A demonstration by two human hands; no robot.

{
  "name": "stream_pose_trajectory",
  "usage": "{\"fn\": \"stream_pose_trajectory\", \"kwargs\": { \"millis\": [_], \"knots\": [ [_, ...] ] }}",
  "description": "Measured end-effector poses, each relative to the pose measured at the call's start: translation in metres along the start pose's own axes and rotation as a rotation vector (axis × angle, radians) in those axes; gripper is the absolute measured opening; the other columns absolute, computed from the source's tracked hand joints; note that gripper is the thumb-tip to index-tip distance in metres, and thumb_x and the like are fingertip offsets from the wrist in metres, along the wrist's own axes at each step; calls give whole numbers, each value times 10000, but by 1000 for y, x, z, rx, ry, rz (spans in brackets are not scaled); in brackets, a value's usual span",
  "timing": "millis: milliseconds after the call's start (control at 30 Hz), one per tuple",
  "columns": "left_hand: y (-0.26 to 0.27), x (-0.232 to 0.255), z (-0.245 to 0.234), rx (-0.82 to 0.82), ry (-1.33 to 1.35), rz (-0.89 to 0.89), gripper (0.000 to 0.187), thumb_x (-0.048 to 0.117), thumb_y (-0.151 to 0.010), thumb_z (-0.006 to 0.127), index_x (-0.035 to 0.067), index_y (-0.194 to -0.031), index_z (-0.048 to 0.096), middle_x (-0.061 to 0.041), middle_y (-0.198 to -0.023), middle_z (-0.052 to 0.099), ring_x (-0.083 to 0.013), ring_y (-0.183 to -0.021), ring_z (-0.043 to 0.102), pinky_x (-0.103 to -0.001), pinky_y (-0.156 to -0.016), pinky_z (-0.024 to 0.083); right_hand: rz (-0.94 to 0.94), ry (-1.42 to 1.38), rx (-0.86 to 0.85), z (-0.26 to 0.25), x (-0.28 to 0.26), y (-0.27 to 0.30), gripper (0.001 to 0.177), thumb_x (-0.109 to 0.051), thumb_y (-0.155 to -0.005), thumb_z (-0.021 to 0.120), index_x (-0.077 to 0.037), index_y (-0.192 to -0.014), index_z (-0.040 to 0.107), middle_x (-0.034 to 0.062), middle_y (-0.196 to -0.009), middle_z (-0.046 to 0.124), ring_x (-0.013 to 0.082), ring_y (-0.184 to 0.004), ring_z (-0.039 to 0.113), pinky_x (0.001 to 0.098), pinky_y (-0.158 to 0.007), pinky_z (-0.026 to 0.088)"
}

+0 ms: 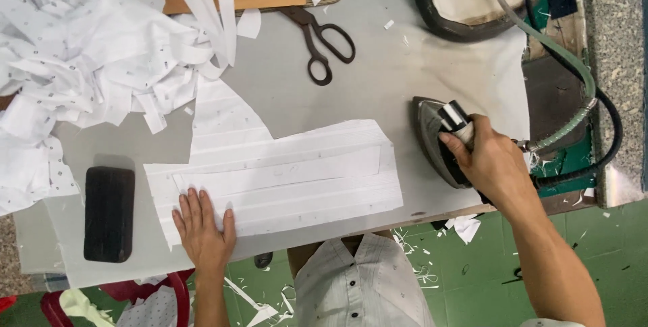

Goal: The person picks up a piece of white fabric with small dots, unfolds it, and places it on a table. They then use an iron to press the fabric flat, repeatedly moving the iron back and forth over the material while holding it in place with their other hand.

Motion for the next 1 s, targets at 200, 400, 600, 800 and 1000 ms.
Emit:
{"fn": "stream_pose_trajectory", "kwargs": {
  "millis": [200, 400, 600, 800, 1000],
  "knots": [
    [-2, -7, 2, -111, -26, -74, 684, 465, -1053, 385, -9, -1546, 408, -232, -1617, 357, -380, -1530, 293, -544, -1267, 167, -343, 259, -165, 42, -105, 10, 542, -576, -965, 524, -138, -1279, 466, 117, -856, 707, 363, -586, 692, 511, -558, 600],
    [6, -23, 19, -199, 16, -202, 681, 562, -1002, 432, 129, -1527, 444, -128, -1630, 353, -289, -1534, 256, -506, -1273, 59, -991, 447, 108, 99, -198, 42, 463, -467, -932, 640, -97, -1207, 603, 55, -730, 663, 208, -580, 717, 328, -519, 586],
    [4, -26, 6, -144, 96, -203, 670, 534, -1008, 464, 102, -1520, 453, -155, -1607, 377, -307, -1518, 289, -523, -1259, 81, -1002, 436, 97, 125, -248, 49, 471, -508, -921, 629, -133, -1204, 587, 21, -725, 635, 192, -591, 708, 322, -519, 572],
    [5, -31, 3, -22, 125, -185, 659, 530, -1006, 487, 110, -1513, 467, -126, -1611, 388, -277, -1503, 330, -514, -1262, 119, -1000, 410, 47, 134, -299, 53, 483, -479, -889, 685, -133, -1217, 608, 21, -731, 667, 199, -608, 719, 335, -510, 581],
    [5, -35, -4, 32, 105, -198, 663, 528, -988, 530, 111, -1501, 483, -133, -1597, 413, -280, -1500, 340, -515, -1260, 127, -1095, 410, 232, 137, -304, 59, 524, -504, -873, 697, -169, -1270, 633, -9, -794, 663, 165, -671, 699, 280, -534, 569]
  ]
}}
Point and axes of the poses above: each hand's wrist, its own y-axis away from the middle knuckle, its own z-axis out of the palm, x = y × z, the point moved 6 cm from there along -y, towards the middle knuckle
